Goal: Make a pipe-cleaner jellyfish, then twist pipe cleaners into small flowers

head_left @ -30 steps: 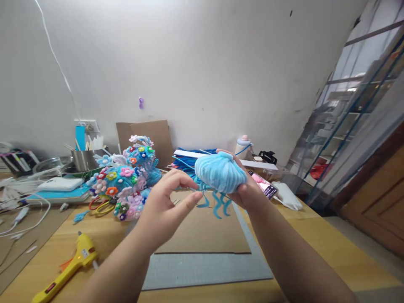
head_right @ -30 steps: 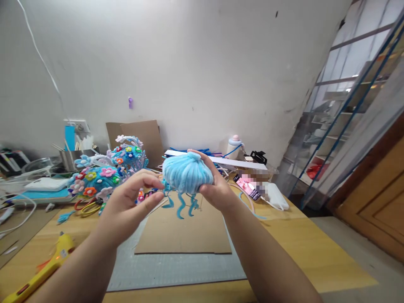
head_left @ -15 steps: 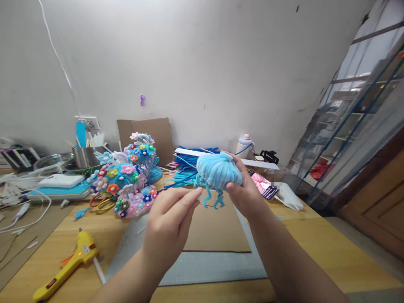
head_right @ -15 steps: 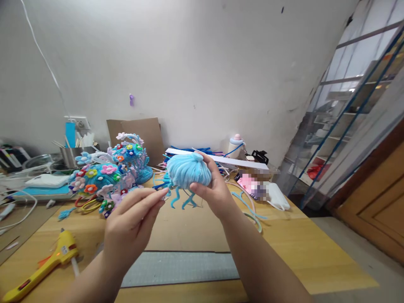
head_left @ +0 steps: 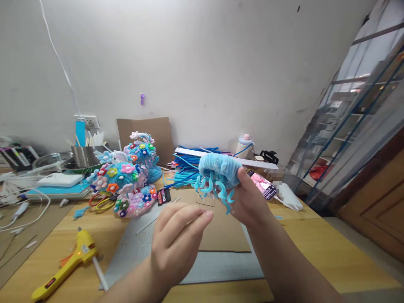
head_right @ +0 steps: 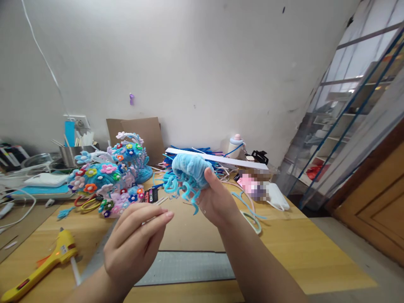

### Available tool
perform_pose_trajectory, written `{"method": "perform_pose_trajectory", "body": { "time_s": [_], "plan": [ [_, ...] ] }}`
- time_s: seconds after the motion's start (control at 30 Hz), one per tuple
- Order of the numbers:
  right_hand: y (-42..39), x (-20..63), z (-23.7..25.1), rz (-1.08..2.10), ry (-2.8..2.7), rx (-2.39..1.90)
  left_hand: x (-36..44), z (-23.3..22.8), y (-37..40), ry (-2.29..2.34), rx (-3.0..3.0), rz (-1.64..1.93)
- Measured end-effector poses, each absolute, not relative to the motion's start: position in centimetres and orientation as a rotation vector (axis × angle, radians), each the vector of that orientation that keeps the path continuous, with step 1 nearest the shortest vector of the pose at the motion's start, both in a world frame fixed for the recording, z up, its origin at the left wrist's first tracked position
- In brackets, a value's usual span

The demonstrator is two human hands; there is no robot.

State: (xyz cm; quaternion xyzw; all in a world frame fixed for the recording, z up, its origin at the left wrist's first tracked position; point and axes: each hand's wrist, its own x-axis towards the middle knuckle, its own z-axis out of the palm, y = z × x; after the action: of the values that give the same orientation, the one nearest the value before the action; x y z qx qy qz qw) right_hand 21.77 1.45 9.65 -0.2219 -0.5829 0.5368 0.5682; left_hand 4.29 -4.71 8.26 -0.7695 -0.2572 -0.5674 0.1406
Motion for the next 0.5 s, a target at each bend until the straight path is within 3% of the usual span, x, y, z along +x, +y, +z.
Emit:
{"method": "perform_pose_trajectory", "body": {
  "time_s": [0.3, 0.5],
  "plan": [
    [0.4, 21.4, 9.9, 1.698, -0.958, -0.375, 5.0, 8.1, -4.8, -0.625, -2.174, -1.645],
    [0.5, 21.7, 9.3, 1.812, -0.859, -0.332, 4.1, 8.7, -4.4, -0.714, -2.044, -1.706]
  ]
}}
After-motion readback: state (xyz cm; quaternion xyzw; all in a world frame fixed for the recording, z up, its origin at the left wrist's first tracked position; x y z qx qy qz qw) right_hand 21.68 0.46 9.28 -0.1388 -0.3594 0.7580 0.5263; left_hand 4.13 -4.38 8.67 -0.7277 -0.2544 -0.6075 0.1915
